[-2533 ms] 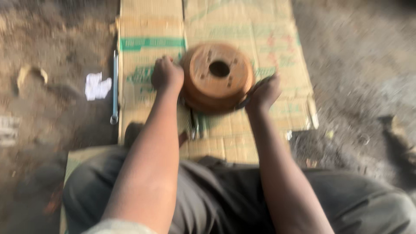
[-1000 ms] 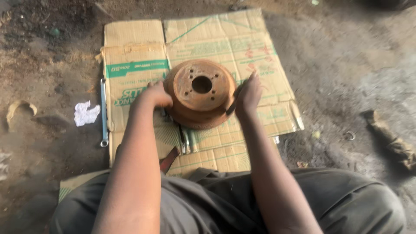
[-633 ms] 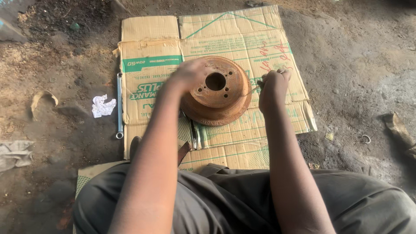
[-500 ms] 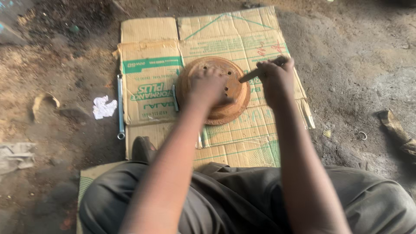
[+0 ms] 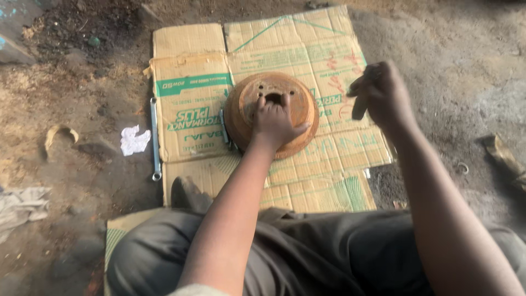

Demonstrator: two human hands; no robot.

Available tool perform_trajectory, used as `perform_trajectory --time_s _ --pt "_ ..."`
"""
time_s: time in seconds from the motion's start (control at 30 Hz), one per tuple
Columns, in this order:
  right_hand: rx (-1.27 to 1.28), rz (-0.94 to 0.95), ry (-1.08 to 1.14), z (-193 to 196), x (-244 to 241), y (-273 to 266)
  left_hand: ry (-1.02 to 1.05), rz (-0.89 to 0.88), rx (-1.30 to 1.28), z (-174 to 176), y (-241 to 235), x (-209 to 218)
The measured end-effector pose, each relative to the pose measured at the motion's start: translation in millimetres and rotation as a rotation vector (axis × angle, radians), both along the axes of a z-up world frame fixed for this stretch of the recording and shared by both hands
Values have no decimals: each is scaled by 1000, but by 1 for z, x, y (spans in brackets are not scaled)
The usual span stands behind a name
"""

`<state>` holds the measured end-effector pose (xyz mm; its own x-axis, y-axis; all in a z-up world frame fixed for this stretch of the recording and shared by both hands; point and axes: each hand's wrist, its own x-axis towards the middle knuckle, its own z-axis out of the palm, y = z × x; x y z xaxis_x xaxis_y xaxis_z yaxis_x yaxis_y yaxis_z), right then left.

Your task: The person scrubs a rusty metal drum with a wire brush, then wipes the surface with a cloth. They rotate the drum to clean different sides and continue scrubbing and wiping throughout the video.

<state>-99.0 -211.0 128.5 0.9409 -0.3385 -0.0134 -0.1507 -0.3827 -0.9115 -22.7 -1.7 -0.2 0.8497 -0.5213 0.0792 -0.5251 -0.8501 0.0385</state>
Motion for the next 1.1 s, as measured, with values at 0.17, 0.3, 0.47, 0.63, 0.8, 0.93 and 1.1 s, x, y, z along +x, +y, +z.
perform_trajectory --time_s 0.17,0.3,0.47,0.63,0.8,0.93,1.1 --pt "-340 163 107 -37 20 11 314 20 -28 35 4 -1" --pt "-295 7 -254 -64 28 7 263 137 -301 37 -12 4" --pt "-476 -114 -666 -71 43 -6 414 309 -512 49 -21 9" --pt "273 -83 -367 -43 40 0 400 583 -999 68 -21 35" --pt "271 60 -520 -6 33 12 802 728 -1819 90 -9 50" --pt "40 90 -522 -10 26 36 1129 845 -2245 118 4 49" --pt "-346 144 -519 -33 29 55 874 904 -2452 107 9 30"
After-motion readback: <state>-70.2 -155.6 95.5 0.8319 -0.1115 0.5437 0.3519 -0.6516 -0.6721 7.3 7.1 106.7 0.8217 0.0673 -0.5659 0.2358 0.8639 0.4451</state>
